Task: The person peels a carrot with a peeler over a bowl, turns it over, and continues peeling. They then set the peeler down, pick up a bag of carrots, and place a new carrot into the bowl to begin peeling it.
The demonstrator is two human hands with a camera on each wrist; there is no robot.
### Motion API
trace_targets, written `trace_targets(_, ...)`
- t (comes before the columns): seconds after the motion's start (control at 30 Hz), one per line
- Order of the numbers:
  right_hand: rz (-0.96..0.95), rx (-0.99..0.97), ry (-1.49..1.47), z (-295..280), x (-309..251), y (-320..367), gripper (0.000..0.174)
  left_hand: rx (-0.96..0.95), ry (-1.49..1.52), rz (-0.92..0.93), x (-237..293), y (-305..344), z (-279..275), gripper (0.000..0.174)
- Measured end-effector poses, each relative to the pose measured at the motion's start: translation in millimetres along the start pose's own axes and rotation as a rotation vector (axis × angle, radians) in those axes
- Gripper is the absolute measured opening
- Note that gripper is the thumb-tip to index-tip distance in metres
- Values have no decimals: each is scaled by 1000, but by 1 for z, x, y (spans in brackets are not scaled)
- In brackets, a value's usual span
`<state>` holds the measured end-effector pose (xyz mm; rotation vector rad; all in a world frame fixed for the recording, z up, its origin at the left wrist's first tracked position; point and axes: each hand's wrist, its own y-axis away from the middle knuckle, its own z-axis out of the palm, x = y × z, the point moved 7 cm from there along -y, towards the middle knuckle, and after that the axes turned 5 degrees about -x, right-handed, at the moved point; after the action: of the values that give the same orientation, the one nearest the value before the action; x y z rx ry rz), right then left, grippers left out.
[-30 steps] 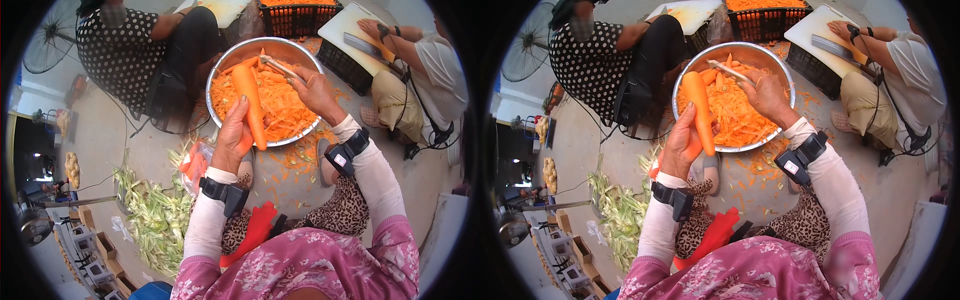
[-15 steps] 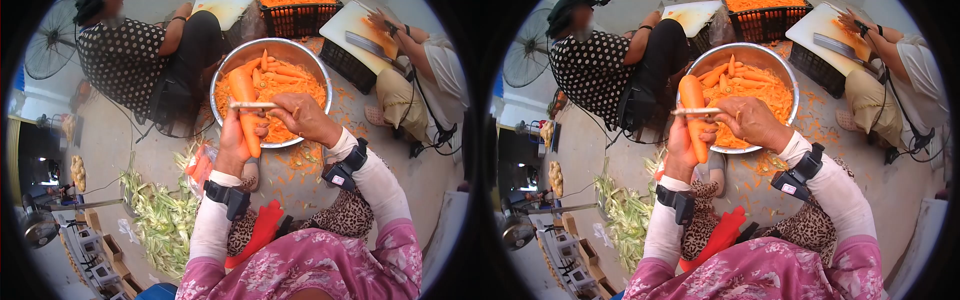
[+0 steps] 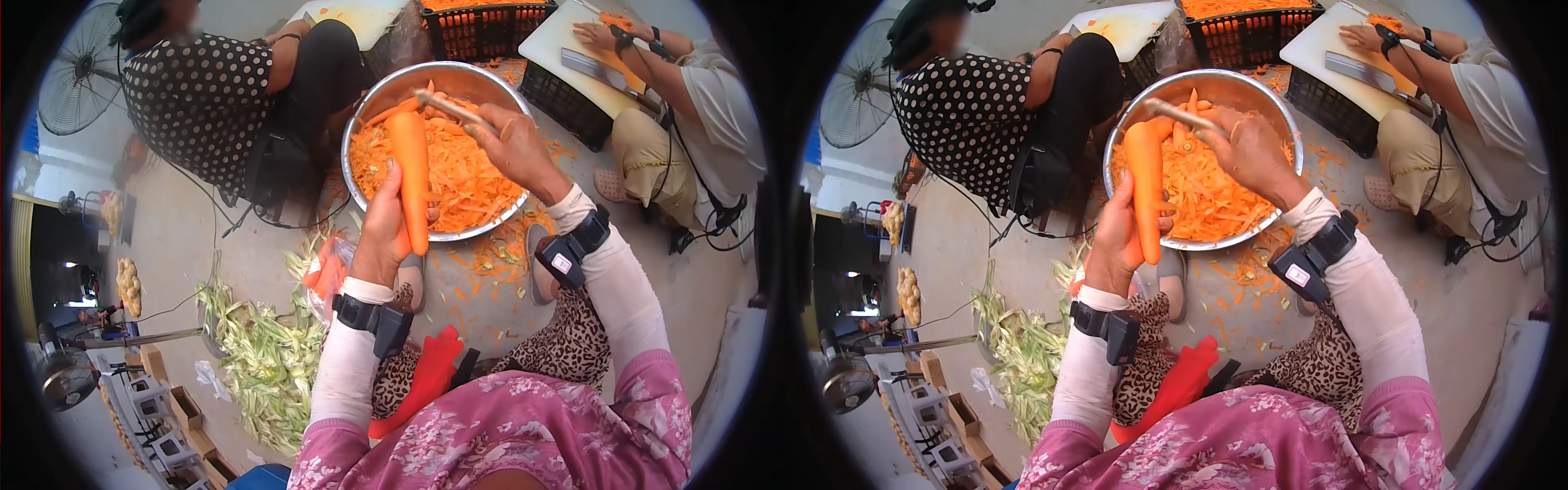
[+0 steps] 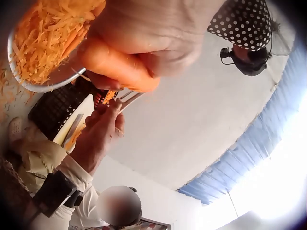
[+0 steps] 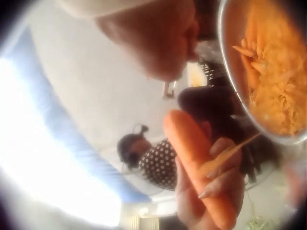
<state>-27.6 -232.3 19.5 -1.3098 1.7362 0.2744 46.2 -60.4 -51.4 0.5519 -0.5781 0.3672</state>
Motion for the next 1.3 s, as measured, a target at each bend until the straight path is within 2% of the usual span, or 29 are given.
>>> trace_targets(0.03,0,0,-1,3,-4,5,16,1,-1,0,0,0,-2,41)
trace_targets(0.1,-55,-187,-92,21,-16,15,16,-25,88,4,-1,-1,-3,41)
trace_targets(0.13,-55,-187,-91,25,-19,20,16,-26,88,4,-1,-2,-6,41)
trace_targets(0.2,-225,-197,-87,34,-32,28,17,-32,156,-58,-5,-3,-11,41)
trace_targets(0.27,-234,-167,-68,36,-27,25,17,-80,162,-63,-5,-2,-6,42)
trace_targets(0.33,-181,-6,40,24,-10,14,17,-129,168,-68,-7,1,-1,42)
trace_targets(0.37,-180,-4,40,21,1,7,17,-118,112,-79,-9,2,-1,43)
trace_targets(0.43,-54,-36,345,15,28,-5,16,-108,46,-93,-12,4,5,43)
trace_targets(0.53,18,63,237,3,38,-4,16,-156,12,-106,-11,4,18,40)
trace_targets(0.6,46,64,164,-2,34,-3,16,-54,-5,-36,-7,1,9,45)
trace_targets(0.67,81,74,84,-9,23,-1,16,-86,42,-19,-4,1,11,47)
trace_targets(0.73,70,-69,-79,0,8,5,17,-115,85,-4,-1,0,11,50)
trace_targets(0.77,67,-72,-81,3,2,10,17,-151,159,-4,-1,-1,11,52)
trace_targets(0.83,-49,-248,-121,20,-18,21,17,-185,235,2,1,-1,10,54)
trace_targets(0.87,-52,-250,-122,24,-23,26,17,-145,233,-24,0,-2,7,54)
trace_targets(0.93,-182,-298,-185,32,-39,35,16,-107,230,-54,-2,-2,8,54)
trace_targets(1.0,-218,-295,-146,35,-37,35,15,-82,263,-75,-4,1,14,53)
trace_targets(1.07,-298,-145,-33,26,-36,30,15,-139,239,-111,-5,2,18,52)
trace_targets(1.1,-296,-142,-33,24,-31,25,15,-194,212,-144,-7,3,22,51)
trace_targets(1.17,-166,-13,43,9,-8,9,16,-199,188,-174,-12,3,20,50)
trace_targets(1.23,-102,-43,160,7,17,1,17,-205,161,-197,-18,4,22,50)
trace_targets(1.27,-38,-75,276,8,31,-2,19,-265,89,-179,-20,5,27,50)
trace_targets(1.3,-32,-64,272,5,37,-3,19,-325,15,-168,-19,5,32,50)
